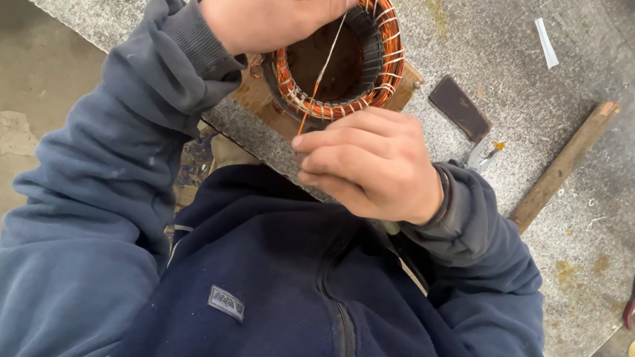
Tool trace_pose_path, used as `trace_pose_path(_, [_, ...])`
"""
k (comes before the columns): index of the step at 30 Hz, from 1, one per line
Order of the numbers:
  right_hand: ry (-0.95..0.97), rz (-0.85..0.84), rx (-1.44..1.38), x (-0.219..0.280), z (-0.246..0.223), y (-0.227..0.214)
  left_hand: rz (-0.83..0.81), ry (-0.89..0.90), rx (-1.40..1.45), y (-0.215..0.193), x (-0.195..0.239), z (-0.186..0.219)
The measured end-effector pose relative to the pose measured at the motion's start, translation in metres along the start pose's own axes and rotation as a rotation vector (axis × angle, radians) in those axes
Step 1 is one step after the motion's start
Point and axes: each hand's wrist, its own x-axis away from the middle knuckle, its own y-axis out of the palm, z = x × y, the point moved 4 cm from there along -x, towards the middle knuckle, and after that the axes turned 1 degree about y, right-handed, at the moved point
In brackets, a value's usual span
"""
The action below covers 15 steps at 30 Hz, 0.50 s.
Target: Wind and secure copper coils within a motor stator using thread and tools.
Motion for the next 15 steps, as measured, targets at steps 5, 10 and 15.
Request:
trace_pose_path(5, [0.033, 0.117, -0.055, 0.001, -0.005, -0.015, -0.109, -0.025, 0.026, 0.001, -0.004, 0.002])
trace_pose_path(10, [0.255, 0.293, -0.286, -0.004, 0.016, -0.051, -0.106, 0.225, 0.002, -0.017, -0.008, 0.067])
trace_pose_path(15, [0.416, 0.501, -0.363, 0.008, 0.103, -0.074, 0.044, 0.042, 0.068, -0.005, 0.018, 0.051])
